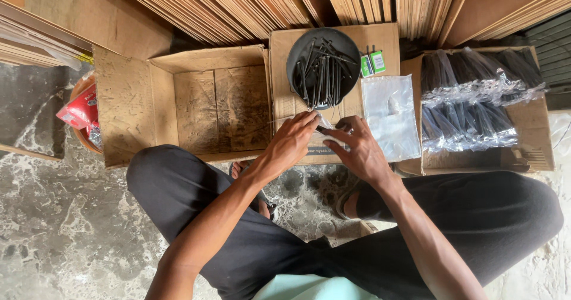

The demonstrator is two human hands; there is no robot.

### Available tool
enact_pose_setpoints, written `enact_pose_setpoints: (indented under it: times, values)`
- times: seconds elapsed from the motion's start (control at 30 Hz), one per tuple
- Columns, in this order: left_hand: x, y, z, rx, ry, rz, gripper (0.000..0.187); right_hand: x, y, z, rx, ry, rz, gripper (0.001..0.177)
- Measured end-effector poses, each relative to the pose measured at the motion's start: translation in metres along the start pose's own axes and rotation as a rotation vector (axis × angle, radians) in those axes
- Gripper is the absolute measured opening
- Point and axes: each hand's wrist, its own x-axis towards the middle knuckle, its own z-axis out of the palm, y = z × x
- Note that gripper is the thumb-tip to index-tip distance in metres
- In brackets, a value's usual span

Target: The person sits on the floor and sorts metal fasteners from a cardboard box into a black bowl. They then pick up a small plastic bag and place fasteners into it.

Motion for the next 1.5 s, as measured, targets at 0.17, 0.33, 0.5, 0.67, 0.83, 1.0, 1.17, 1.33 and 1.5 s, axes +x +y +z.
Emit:
enact_pose_setpoints:
  times: [0.17, 0.33, 0.5, 0.67, 0.83, 1.0, 1.17, 1.33, 1.5]
  values:
    - [-0.001, -0.002, 0.002, -0.021, 0.048, 0.095, 0.049, 0.000, 0.009, 0.013, -0.035, -0.245, 0.091, 0.040]
    - [-0.003, 0.001, -0.014, -0.036, 0.058, 0.119, 0.050, 0.011, 0.016, 0.024, -0.177, -0.197, 0.066, 0.035]
    - [-0.011, 0.010, -0.031, -0.299, 0.105, 0.201, 0.037, 0.015, 0.032, 0.015, -0.197, -0.149, 0.146, 0.027]
    - [-0.021, 0.019, -0.044, -0.326, -0.044, 0.066, 0.026, 0.011, 0.052, 0.018, -0.108, -0.202, 0.267, 0.038]
    - [-0.012, -0.004, -0.004, 0.118, -0.091, -0.023, 0.018, 0.006, 0.036, 0.015, -0.098, -0.252, 0.354, 0.018]
    - [0.002, -0.031, 0.042, 0.156, 0.075, 0.006, 0.013, 0.009, 0.017, 0.002, -0.056, -0.265, 0.397, 0.020]
    - [-0.002, -0.014, 0.017, 0.091, 0.137, 0.151, 0.023, 0.006, 0.025, 0.000, 0.065, -0.207, 0.346, 0.019]
    - [-0.004, -0.010, 0.018, 0.047, 0.106, 0.148, 0.033, 0.009, 0.046, 0.001, 0.202, -0.148, 0.286, 0.018]
    - [-0.001, -0.009, 0.019, 0.022, 0.093, 0.135, 0.033, 0.040, 0.077, 0.020, 0.198, -0.003, 0.355, 0.025]
